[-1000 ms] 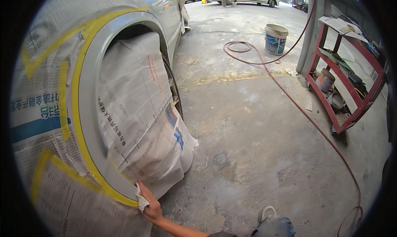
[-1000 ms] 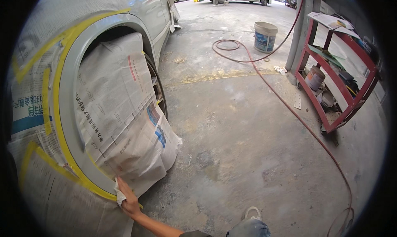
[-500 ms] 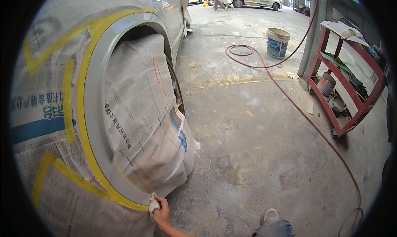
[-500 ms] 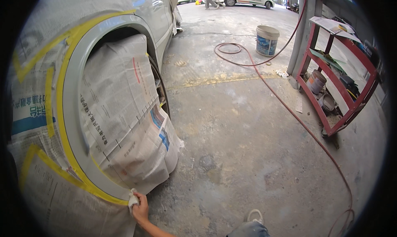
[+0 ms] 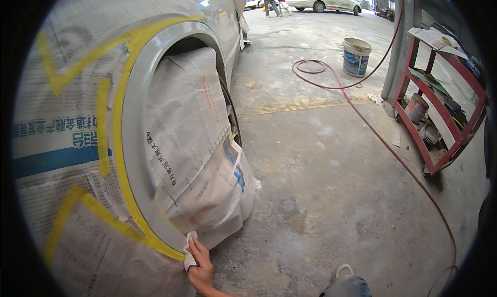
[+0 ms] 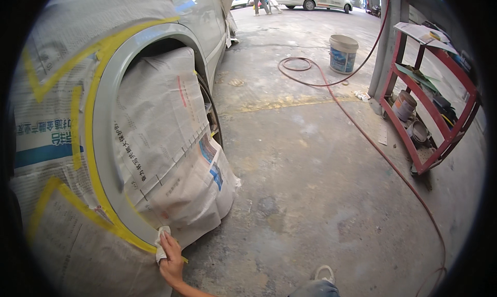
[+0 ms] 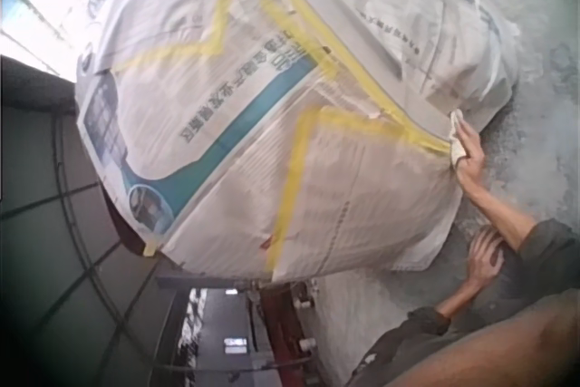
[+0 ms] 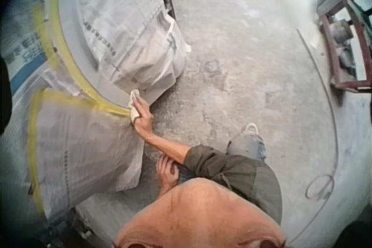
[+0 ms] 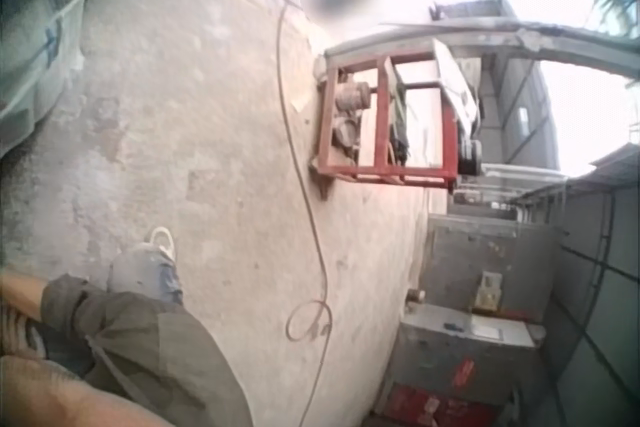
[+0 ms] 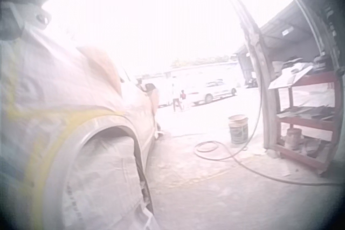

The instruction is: The person retrieves a white cloth, walks to a white car with masked areas, and wipes the exposed rear bumper and trunk surfaces. The person folds the cloth and continues wiping along the edges of the masking tape and newspaper.

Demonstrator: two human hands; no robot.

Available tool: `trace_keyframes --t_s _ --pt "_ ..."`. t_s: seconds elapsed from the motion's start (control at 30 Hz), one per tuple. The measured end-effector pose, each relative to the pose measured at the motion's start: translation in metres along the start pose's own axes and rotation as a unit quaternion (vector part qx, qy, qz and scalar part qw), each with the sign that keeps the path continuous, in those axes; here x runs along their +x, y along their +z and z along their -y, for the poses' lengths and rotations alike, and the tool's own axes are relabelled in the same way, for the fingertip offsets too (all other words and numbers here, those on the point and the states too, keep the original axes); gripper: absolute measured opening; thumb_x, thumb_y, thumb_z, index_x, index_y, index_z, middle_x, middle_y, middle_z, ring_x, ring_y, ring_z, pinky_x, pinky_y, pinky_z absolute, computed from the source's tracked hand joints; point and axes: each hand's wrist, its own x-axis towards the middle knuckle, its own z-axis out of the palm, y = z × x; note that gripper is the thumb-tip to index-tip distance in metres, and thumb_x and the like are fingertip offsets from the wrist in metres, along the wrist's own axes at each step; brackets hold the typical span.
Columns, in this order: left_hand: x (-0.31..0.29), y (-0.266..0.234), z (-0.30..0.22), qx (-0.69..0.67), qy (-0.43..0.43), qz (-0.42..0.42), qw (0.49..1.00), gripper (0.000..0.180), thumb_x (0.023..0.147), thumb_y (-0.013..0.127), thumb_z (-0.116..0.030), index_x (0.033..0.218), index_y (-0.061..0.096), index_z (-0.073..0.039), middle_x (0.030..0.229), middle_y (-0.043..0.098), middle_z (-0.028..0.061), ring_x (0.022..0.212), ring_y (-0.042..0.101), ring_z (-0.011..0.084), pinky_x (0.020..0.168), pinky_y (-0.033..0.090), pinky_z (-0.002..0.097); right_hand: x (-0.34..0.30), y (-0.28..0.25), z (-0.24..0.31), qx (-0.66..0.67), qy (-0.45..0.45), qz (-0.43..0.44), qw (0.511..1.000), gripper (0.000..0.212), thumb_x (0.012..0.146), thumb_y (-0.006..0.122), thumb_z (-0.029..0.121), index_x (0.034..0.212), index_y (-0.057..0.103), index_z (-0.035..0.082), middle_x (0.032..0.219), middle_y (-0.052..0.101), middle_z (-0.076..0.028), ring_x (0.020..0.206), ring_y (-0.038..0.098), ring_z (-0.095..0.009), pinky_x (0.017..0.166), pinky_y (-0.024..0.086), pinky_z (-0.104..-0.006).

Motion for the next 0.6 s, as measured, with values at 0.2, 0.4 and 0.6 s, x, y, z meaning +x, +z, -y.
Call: trace_keyframes --t_s 0.2,0.4,0.6 --pt "0.017 -0.036 -0.038 -0.050 -0.007 -0.009 0.999 0.034 0.084 0.064 -0.008 0.117 0.070 -0.006 0.133 0.064 0.0158 0.131 0.055 0.0398 0.112 0.039 0.0560 0.053 0.021 0.068 0.028 -0.236 0.103 0.966 0.039 0.088 0.069 -0.002 0.127 0.071 -0.001 0.137 0.066 -0.016 0.134 0.058 -0.034 0.113 0.044 -0.0412" --pt "0.040 -0.031 -0.031 -0.056 0.020 -0.009 0.998 0.036 0.080 0.067 -0.010 0.116 0.070 -0.008 0.133 0.064 0.0152 0.132 0.054 0.0380 0.115 0.039 0.0546 0.100 0.014 0.077 -0.058 -0.388 0.107 0.913 0.041 0.088 0.062 -0.001 0.128 0.068 -0.006 0.140 0.062 -0.022 0.135 0.056 -0.041 0.115 0.043 -0.0496" --pt "0.027 -0.014 -0.030 -0.041 -0.010 -0.015 0.999 0.035 0.080 0.069 -0.014 0.115 0.071 -0.010 0.131 0.065 0.0153 0.132 0.053 0.0373 0.115 0.037 0.0547 0.133 0.035 0.140 -0.182 -0.436 0.123 0.873 0.039 0.099 0.053 0.005 0.134 0.063 -0.009 0.146 0.058 -0.023 0.146 0.046 -0.034 0.125 0.023 -0.0520"
